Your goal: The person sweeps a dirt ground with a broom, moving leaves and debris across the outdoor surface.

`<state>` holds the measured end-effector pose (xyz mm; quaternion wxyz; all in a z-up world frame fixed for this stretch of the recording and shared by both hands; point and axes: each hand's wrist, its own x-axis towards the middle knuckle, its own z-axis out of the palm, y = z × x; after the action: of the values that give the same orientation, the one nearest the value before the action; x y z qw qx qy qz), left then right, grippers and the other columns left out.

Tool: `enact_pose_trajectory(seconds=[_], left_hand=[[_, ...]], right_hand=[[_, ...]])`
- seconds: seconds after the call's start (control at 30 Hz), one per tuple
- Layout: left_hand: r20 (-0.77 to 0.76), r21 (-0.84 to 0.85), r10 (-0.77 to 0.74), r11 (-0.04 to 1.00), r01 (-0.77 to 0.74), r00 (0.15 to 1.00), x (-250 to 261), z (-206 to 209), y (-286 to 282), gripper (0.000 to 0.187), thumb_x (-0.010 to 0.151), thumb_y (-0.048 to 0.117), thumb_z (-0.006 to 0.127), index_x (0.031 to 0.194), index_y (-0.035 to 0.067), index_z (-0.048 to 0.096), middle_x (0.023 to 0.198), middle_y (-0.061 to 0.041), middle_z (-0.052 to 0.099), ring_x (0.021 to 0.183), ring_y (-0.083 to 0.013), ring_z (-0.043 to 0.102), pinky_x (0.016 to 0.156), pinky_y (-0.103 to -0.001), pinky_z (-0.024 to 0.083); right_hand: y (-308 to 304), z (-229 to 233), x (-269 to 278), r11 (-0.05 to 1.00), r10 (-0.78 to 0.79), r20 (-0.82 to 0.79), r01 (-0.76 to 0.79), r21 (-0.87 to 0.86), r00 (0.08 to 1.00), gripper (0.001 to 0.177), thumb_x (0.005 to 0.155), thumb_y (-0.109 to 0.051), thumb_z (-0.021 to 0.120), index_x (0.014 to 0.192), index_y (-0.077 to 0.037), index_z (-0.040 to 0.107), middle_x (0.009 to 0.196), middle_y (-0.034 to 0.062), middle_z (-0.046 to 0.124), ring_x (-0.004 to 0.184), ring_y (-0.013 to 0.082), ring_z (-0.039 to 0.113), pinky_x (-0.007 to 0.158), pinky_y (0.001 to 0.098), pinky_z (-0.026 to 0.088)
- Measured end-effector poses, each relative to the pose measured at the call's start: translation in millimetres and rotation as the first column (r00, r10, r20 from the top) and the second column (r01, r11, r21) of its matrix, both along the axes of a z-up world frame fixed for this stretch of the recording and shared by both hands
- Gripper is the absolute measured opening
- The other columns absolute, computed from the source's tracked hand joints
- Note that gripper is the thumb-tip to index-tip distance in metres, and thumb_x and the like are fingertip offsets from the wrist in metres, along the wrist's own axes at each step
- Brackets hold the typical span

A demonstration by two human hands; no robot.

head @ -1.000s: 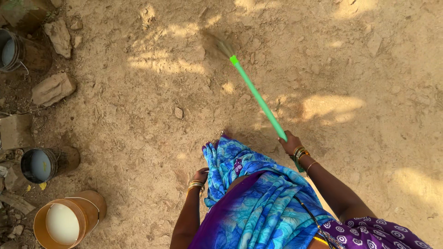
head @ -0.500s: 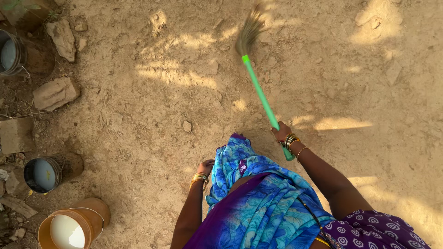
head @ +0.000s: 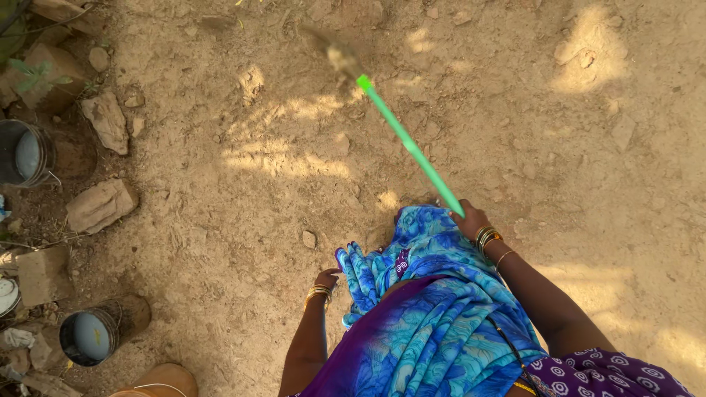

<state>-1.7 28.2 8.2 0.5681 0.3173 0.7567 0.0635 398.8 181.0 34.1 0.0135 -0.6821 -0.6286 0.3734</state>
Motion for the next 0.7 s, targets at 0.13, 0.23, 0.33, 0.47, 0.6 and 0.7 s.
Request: enact_pose_trajectory(seconds=[0.13, 0.23, 0.33, 0.47, 0.6, 0.7], left_hand=[[0.012, -0.027, 0.031, 0.999, -0.031, 0.999, 16, 4, 42, 0.036, 0.089, 0.013, 0.061, 0.119, 0.023, 0.078, 0.1, -0.007, 0.08, 0.078, -0.0177, 0.076, 0.077, -0.032, 0.06], [0.132, 0.042, 0.206, 0.976, -0.213, 0.97, 36, 9, 85, 0.034, 0.087, 0.008, 0.067, 0.118, 0.018, 0.078, 0.099, -0.012, 0.08, 0.076, -0.0213, 0.075, 0.07, -0.035, 0.059], [0.081, -0.042, 0.206, 0.978, -0.203, 0.975, 53, 24, 130, 0.035, 0.089, 0.009, 0.063, 0.118, 0.02, 0.078, 0.101, -0.005, 0.079, 0.079, -0.0167, 0.075, 0.066, -0.035, 0.056], [0.037, -0.016, 0.168, 0.986, -0.167, 0.985, 77, 46, 188, 0.032, 0.091, 0.012, 0.064, 0.118, 0.021, 0.079, 0.1, -0.006, 0.079, 0.079, -0.0155, 0.076, 0.071, -0.029, 0.059], [0.153, 0.176, 0.235, 0.949, -0.26, 0.96, 93, 56, 250, 0.03, 0.092, 0.011, 0.064, 0.117, 0.018, 0.078, 0.099, -0.009, 0.08, 0.077, -0.0168, 0.074, 0.071, -0.031, 0.059], [0.185, 0.281, 0.217, 0.923, -0.263, 0.958, 100, 58, 282, 0.032, 0.09, 0.009, 0.062, 0.117, 0.017, 0.078, 0.101, -0.007, 0.08, 0.084, -0.0145, 0.073, 0.076, -0.03, 0.059]], right_hand=[[84, -4, 9, 0.944, -0.329, -0.142, 0.32, -0.086, 0.934, 0.041, 0.096, -0.04, 0.065, 0.118, -0.005, 0.058, 0.077, 0.0239, 0.071, 0.061, 0.0355, 0.073, 0.059, 0.0473, 0.058], [164, -12, 9, 0.835, -0.549, -0.284, 0.508, -0.209, 0.786, 0.037, 0.098, -0.035, 0.067, 0.112, -0.002, 0.061, 0.077, 0.0179, 0.065, 0.054, 0.0233, 0.062, 0.049, 0.0431, 0.053], [242, -15, 7, 0.84, -0.543, -0.294, 0.506, -0.196, 0.787, 0.039, 0.1, -0.032, 0.066, 0.111, 0.004, 0.054, 0.076, 0.0158, 0.062, 0.055, 0.0254, 0.063, 0.048, 0.044, 0.054], [311, -14, 1, 0.954, -0.262, -0.103, 0.242, -0.176, 0.959, 0.036, 0.098, -0.035, 0.067, 0.112, -0.002, 0.058, 0.08, 0.0178, 0.07, 0.061, 0.0267, 0.07, 0.056, 0.0425, 0.058], [339, -11, -6, 0.953, -0.097, -0.085, 0.068, -0.294, 0.992, 0.038, 0.094, -0.035, 0.066, 0.114, -0.002, 0.059, 0.086, 0.0228, 0.076, 0.066, 0.0302, 0.074, 0.062, 0.0452, 0.059], [348, 0, -7, 0.966, 0.153, -0.041, -0.158, -0.203, 0.987, 0.044, 0.094, -0.041, 0.068, 0.114, -0.003, 0.061, 0.09, 0.0239, 0.073, 0.072, 0.0332, 0.071, 0.067, 0.0461, 0.057]])
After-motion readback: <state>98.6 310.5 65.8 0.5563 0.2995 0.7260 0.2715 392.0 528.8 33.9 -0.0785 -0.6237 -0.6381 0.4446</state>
